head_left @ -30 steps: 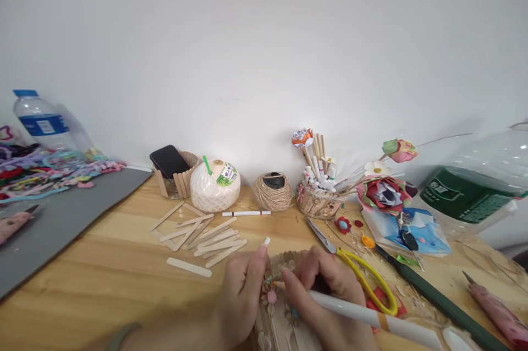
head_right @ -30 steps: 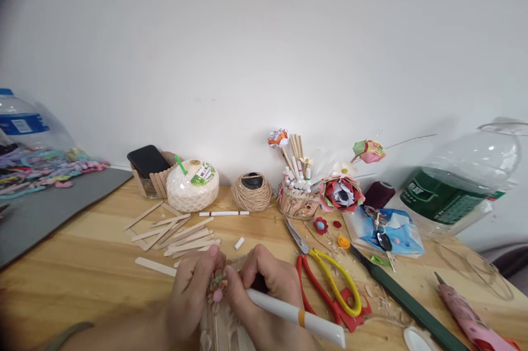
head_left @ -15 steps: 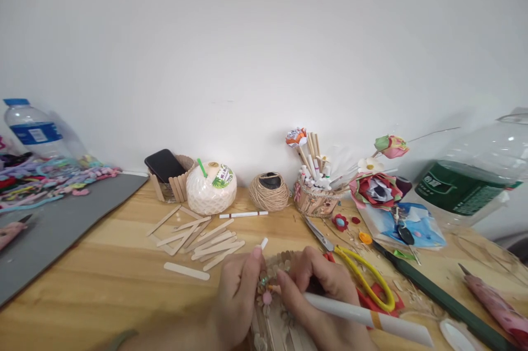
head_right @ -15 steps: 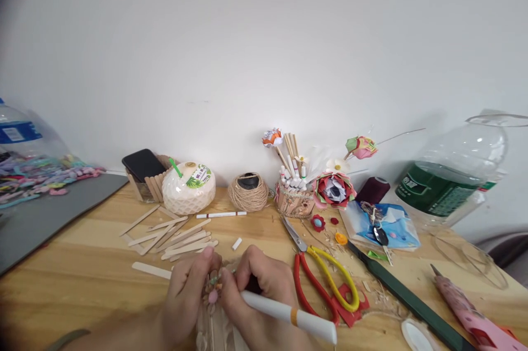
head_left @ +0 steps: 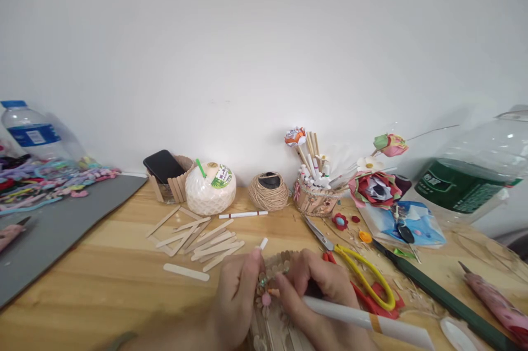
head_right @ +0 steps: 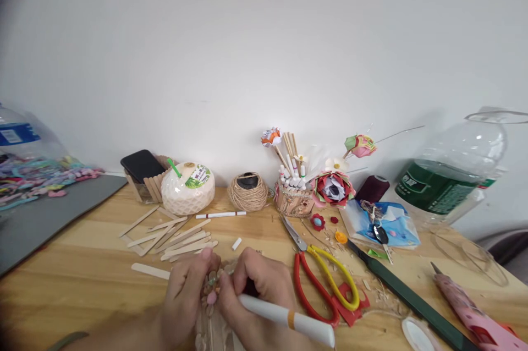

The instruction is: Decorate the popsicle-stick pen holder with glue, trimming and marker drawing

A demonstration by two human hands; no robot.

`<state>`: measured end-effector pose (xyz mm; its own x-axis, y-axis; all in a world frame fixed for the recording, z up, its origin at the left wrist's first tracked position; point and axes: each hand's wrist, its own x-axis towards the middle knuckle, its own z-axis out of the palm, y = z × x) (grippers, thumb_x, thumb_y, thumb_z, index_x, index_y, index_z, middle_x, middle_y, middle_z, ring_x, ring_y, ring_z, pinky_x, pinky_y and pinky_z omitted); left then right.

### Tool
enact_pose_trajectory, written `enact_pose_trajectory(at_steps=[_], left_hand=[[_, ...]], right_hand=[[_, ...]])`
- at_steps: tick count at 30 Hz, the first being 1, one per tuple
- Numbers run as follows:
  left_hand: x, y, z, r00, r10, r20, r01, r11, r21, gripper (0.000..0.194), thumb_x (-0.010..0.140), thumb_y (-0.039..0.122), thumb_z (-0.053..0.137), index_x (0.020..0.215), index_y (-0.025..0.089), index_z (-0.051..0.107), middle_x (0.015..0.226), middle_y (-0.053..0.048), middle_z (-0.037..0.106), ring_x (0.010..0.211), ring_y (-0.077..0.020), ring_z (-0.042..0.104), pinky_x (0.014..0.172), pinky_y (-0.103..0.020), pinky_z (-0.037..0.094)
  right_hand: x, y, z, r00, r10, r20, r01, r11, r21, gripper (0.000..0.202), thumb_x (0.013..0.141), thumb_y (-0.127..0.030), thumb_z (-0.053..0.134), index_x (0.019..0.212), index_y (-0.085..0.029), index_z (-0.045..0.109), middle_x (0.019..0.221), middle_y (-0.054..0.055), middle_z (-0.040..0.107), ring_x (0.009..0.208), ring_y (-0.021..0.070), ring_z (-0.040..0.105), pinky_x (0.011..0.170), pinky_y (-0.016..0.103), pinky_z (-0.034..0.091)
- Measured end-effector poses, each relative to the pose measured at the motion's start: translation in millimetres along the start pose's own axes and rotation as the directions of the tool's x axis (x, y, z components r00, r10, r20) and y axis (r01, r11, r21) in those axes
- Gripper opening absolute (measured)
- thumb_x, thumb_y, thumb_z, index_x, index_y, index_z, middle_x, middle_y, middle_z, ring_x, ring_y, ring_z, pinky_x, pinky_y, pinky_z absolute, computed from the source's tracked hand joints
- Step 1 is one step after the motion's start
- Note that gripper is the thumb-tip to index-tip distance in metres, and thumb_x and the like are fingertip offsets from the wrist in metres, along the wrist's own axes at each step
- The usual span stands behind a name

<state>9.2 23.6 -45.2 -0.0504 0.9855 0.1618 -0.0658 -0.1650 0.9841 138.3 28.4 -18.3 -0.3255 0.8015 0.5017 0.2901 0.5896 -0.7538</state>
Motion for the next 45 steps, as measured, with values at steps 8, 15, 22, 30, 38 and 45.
enact_pose_trajectory(at_steps=[8, 15, 22, 30, 38, 45], left_hand=[[0, -1, -0.2, 1.000, 0.029, 0.010, -0.029, 1.000, -0.001, 0.055, 0.086, 0.052, 0.041, 0.041, 0.020, 0.040, 0.038, 0.003, 0.044, 0.040, -0.0107, 0.039, 0.048, -0.023, 0.035], [0, -1, -0.8, 0.999, 0.038, 0.028, -0.038, 0.999, 0.009, 0.056, 0.087, 0.053, 0.038, 0.041, 0.020, 0.041, 0.038, 0.002, 0.045, 0.039, -0.0110, 0.041, 0.047, -0.023, 0.036], [-2, -3, -1.4, 0.999, 0.041, 0.025, -0.041, 0.999, 0.004, 0.055, 0.087, 0.050, 0.039, 0.041, 0.020, 0.043, 0.038, 0.002, 0.047, 0.039, -0.0109, 0.042, 0.045, -0.023, 0.036], [-1, -2, -0.9, 0.998, 0.058, 0.038, -0.058, 0.998, 0.001, 0.055, 0.089, 0.049, 0.038, 0.041, 0.020, 0.043, 0.038, 0.001, 0.047, 0.039, -0.0107, 0.041, 0.046, -0.022, 0.036], [-1, 0, 0.1, 0.999, 0.033, 0.015, -0.034, 0.999, 0.039, 0.056, 0.088, 0.051, 0.036, 0.041, 0.020, 0.042, 0.038, 0.002, 0.046, 0.040, -0.0113, 0.041, 0.047, -0.023, 0.036], [-4, 6, 2.8, 0.999, -0.006, -0.039, 0.007, 1.000, 0.011, 0.053, 0.085, 0.049, 0.042, 0.041, 0.021, 0.041, 0.038, 0.002, 0.044, 0.041, -0.0114, 0.041, 0.050, -0.024, 0.036]], right_hand=[[1, -4, -1, 1.000, -0.014, 0.004, 0.014, 1.000, -0.006, 0.033, 0.083, -0.017, 0.051, 0.059, -0.022, 0.028, 0.050, -0.008, 0.039, 0.043, 0.0066, 0.035, 0.041, 0.017, 0.028], [1, -2, 1, 1.000, -0.018, -0.013, 0.017, 1.000, -0.009, 0.034, 0.083, -0.018, 0.051, 0.059, -0.022, 0.028, 0.049, -0.008, 0.039, 0.042, 0.0068, 0.034, 0.040, 0.017, 0.028], [1, -3, 0, 0.999, 0.030, -0.026, -0.030, 0.999, -0.012, 0.033, 0.084, -0.019, 0.049, 0.060, -0.022, 0.028, 0.050, -0.007, 0.039, 0.042, 0.0070, 0.036, 0.040, 0.017, 0.029], [2, -6, -1, 0.999, -0.019, -0.042, 0.018, 1.000, -0.012, 0.032, 0.083, -0.015, 0.048, 0.060, -0.022, 0.026, 0.050, -0.008, 0.037, 0.041, 0.0062, 0.035, 0.040, 0.017, 0.027], [3, -10, -3, 1.000, -0.011, 0.003, 0.012, 0.999, -0.050, 0.032, 0.083, -0.014, 0.046, 0.060, -0.022, 0.025, 0.051, -0.008, 0.036, 0.044, 0.0070, 0.034, 0.042, 0.018, 0.029], [2, -9, -3, 0.999, -0.033, -0.011, 0.033, 0.999, -0.018, 0.033, 0.083, -0.015, 0.048, 0.060, -0.022, 0.025, 0.050, -0.008, 0.035, 0.043, 0.0069, 0.033, 0.041, 0.019, 0.027]])
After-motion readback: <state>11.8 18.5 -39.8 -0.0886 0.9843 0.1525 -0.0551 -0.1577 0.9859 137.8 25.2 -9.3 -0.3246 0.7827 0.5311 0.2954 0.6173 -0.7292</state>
